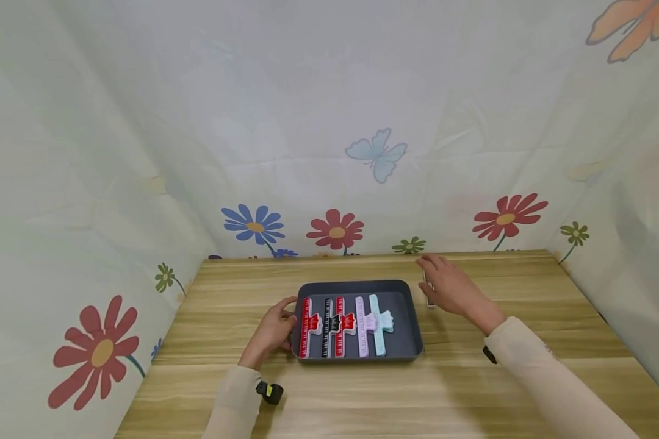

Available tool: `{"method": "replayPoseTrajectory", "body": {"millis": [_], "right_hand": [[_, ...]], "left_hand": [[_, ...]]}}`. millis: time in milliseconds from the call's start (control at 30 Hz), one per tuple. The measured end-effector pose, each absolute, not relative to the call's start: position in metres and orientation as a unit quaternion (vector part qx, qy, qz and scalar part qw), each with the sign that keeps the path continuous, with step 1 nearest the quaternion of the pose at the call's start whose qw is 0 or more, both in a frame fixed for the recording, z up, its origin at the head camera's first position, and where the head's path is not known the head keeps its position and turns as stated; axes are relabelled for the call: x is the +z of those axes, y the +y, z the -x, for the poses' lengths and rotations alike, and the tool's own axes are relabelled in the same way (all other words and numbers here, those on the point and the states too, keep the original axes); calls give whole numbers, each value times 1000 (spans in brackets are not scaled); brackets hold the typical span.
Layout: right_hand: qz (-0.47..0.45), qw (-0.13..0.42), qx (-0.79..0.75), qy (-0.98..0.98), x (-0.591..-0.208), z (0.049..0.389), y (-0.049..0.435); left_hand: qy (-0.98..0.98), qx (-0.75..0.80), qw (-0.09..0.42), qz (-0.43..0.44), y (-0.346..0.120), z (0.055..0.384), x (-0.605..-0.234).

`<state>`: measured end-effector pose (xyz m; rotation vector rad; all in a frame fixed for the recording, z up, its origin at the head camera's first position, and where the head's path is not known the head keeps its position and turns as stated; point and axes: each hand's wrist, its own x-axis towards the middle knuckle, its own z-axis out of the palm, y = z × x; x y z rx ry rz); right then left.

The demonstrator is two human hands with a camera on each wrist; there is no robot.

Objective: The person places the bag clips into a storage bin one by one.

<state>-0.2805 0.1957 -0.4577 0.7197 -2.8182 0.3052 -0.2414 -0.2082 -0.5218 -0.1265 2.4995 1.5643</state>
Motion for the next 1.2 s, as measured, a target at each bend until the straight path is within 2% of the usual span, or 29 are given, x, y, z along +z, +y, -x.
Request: {"method": "replayPoseTrajectory", "body": {"millis": [300, 667, 967, 1200], "right_hand": [[-238, 102, 107, -960, -472, 289, 213], [-199, 55, 85, -975, -489, 298, 228], [-150, -20, 94, -984, -498, 312, 231], [-150, -28, 88, -984, -504, 315, 232]], "left_hand": [[844, 527, 81, 50, -206, 241, -524], [844, 528, 74, 51, -202, 248, -527], [841, 536, 65, 42, -203, 248, -527], [846, 528, 67, 37, -203, 248, -526]]}}
